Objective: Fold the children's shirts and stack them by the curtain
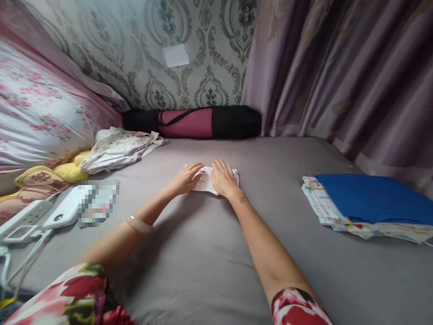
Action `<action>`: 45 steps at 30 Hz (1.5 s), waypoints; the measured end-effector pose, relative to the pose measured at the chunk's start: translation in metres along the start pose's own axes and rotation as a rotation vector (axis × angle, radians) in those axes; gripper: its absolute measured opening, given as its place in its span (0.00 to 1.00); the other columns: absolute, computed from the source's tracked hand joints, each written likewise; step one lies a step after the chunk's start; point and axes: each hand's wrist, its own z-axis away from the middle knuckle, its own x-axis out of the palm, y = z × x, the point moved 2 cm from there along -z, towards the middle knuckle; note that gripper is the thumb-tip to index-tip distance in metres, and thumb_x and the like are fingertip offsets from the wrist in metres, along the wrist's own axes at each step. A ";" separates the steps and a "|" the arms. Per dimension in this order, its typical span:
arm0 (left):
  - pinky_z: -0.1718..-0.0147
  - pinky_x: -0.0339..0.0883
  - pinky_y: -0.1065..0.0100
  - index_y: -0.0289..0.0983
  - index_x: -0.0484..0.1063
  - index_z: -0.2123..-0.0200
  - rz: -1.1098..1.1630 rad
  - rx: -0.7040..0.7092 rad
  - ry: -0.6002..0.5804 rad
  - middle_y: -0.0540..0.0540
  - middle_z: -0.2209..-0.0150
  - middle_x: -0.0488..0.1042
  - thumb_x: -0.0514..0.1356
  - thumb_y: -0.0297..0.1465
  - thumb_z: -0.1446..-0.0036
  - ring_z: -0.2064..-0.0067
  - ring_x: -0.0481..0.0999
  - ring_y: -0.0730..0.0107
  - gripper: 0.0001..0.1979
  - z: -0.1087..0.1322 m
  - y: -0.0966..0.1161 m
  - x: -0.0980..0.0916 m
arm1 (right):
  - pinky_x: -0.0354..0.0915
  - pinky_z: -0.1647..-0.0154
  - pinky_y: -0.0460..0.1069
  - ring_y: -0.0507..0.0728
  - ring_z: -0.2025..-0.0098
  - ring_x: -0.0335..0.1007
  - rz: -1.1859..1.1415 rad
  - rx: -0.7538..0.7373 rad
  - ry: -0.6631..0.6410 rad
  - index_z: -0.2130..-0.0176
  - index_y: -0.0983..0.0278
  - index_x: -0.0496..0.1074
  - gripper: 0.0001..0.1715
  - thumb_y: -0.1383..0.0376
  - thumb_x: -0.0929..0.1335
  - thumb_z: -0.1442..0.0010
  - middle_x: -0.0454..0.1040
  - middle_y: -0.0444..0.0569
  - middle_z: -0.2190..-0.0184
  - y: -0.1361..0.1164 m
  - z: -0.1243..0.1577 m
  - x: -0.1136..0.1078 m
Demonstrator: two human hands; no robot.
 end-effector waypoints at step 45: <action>0.36 0.38 0.43 0.36 0.51 0.34 -0.118 -0.237 -0.243 0.37 0.32 0.53 0.38 0.46 0.33 0.31 0.48 0.54 0.31 -0.002 -0.003 0.024 | 0.39 0.32 0.57 0.61 0.31 0.44 0.151 0.112 -0.106 0.34 0.77 0.54 0.34 0.61 0.50 0.33 0.52 0.59 0.33 0.015 0.008 0.025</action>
